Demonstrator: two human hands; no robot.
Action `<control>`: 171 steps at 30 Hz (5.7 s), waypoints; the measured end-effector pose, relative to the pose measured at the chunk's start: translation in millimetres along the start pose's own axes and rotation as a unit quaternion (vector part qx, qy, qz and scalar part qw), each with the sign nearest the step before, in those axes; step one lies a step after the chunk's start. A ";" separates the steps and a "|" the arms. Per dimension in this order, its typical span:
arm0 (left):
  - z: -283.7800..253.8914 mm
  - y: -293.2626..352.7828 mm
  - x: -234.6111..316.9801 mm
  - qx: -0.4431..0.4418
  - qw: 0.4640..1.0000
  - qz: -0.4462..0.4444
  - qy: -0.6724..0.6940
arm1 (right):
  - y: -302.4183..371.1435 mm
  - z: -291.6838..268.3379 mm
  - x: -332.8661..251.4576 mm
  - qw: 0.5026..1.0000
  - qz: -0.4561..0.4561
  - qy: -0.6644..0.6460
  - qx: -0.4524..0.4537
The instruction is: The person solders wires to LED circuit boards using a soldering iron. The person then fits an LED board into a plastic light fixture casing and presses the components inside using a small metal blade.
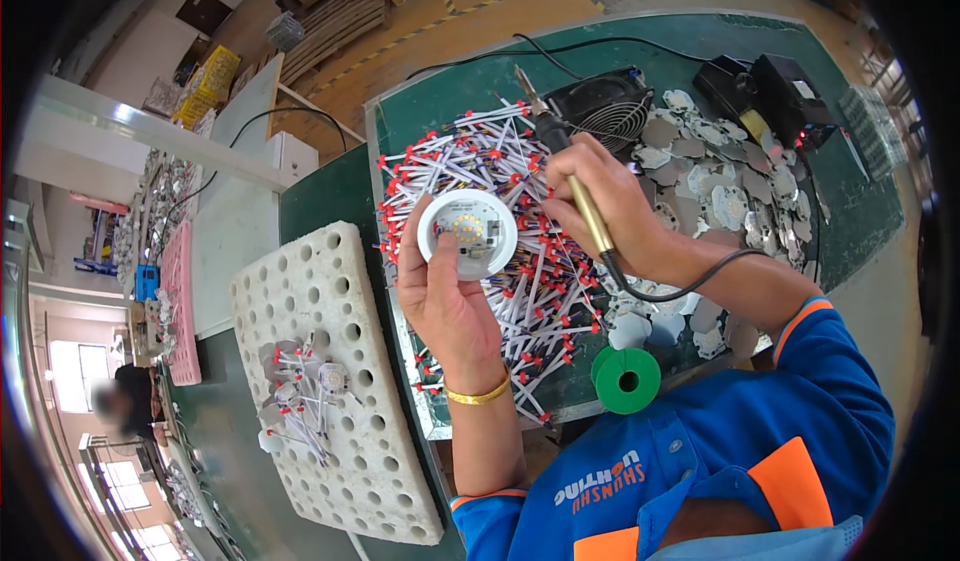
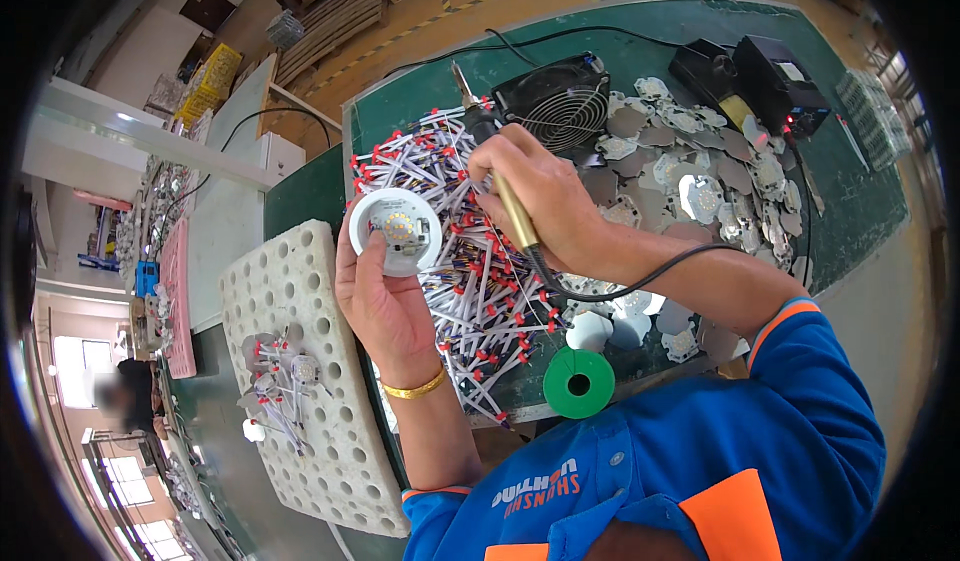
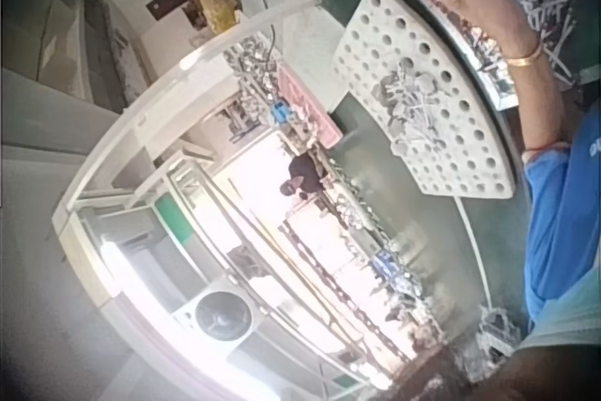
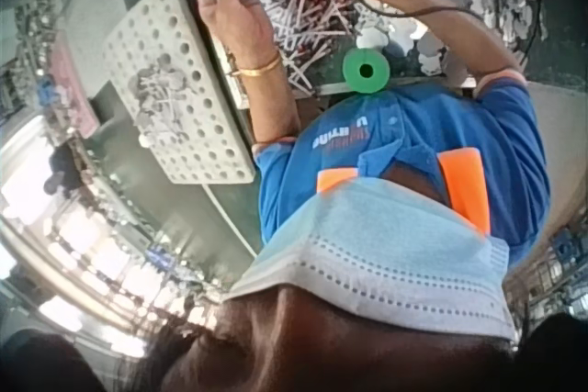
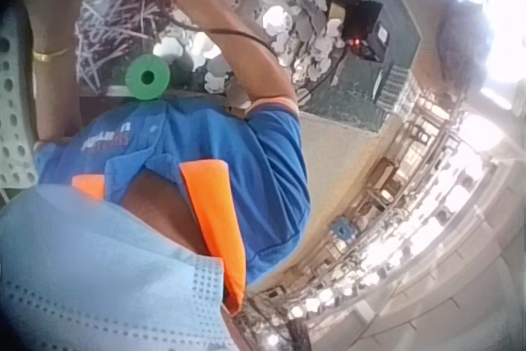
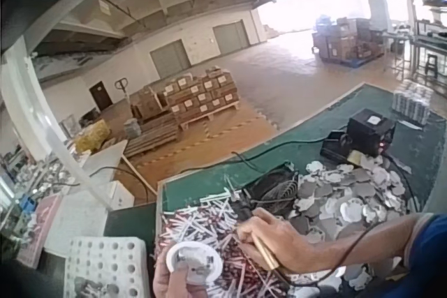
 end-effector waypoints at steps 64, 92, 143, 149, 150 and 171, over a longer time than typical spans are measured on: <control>40.2 -44.6 -5.7 -0.121 0.990 -0.064 -0.021 | 18.7 -65.3 -46.1 0.974 -0.192 -0.087 -0.084; 41.0 -44.1 -2.2 -0.135 0.987 -0.040 -0.074 | -18.3 -63.2 -48.6 0.983 -0.174 0.011 -0.060; 39.4 -44.9 -2.3 -0.135 0.988 -0.017 -0.072 | -16.7 -68.8 -48.6 0.975 -0.221 -0.001 -0.033; 38.9 -44.3 -1.9 -0.139 0.988 -0.015 -0.069 | -16.7 -66.2 -45.3 0.978 -0.207 -0.018 -0.032; 39.4 -43.4 -1.3 -0.142 0.987 -0.019 -0.072 | -16.6 -66.3 -45.0 0.978 -0.206 -0.015 -0.036; 39.4 -38.9 1.8 -0.127 0.987 -0.002 -0.098 | -18.5 -62.7 -43.2 0.973 -0.224 0.024 -0.047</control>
Point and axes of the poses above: each hand's wrist, its own y-axis away from the middle knuckle, its own z-axis out of the palm, x = y × z, the point moved 4 cm from there along -y, towards the middle knuckle, and after that the axes turned 2 degrees about -y, right-handed, at the moved point
